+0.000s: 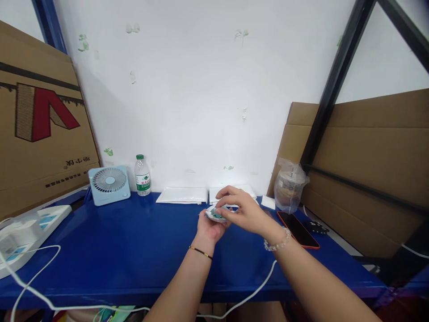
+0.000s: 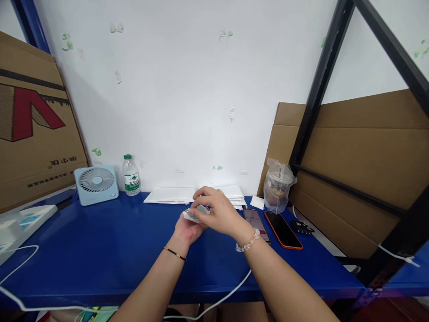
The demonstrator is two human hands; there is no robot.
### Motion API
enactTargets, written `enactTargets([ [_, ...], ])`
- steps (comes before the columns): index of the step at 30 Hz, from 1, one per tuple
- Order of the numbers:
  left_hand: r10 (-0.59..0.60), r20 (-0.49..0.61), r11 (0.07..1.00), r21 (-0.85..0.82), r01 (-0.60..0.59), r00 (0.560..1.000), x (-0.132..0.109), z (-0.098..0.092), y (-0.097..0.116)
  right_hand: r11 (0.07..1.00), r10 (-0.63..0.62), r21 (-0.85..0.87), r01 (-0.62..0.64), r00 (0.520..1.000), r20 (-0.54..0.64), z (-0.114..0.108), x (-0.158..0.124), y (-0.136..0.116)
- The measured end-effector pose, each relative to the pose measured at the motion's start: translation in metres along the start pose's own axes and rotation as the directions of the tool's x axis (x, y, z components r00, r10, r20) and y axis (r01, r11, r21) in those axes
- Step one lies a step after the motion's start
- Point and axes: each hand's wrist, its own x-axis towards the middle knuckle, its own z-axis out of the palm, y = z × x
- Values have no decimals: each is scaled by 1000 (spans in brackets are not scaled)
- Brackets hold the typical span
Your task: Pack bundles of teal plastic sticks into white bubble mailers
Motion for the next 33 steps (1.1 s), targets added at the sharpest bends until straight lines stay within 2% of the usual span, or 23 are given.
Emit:
enactTargets([
  [2,2,-8,1000,0,-2,1000,-1,1,0,997,16,-69,-17,1000,-14,0,-3,4],
  [6,17,-77,1000,15,-16,997,-2,3,1,982,14,-188,3,996,89,-10,-11,6],
  [9,40,-81,999,6,-40,996,-5,3,0,990,-32,-128,53,987,159,-18,-16,2],
  [13,16,-30,999,42,-14,999,-15,2,-2,995,-56,-67,72,976,212,-23,-22,-1],
  [16,61,5,996,70,-61,998,-25,4,-4,993,-107,-26,117,964,243,-23,-27,-5],
  [20,-12,135,995,96,-1,991,-33,3,-2,986,-145,-69,153,983,109,-25,-31,-12],
  [22,-69,145,991,127,50,987,-33,1,-1,981,-165,-87,172,983,79,-26,-32,-15],
  [25,-63,93,993,110,53,994,-34,1,-3,984,-164,-59,169,984,72,-25,-33,-16],
  [27,-32,75,997,73,26,997,-36,4,-5,994,-113,6,113,993,39,-21,-33,-14],
  [31,-5,16,996,84,4,1000,-39,12,-7,996,61,77,-54,994,-93,-7,-34,-6],
  [33,34,-26,994,107,-31,999,-39,12,-6,998,54,26,-50,986,-158,0,-34,-4],
])
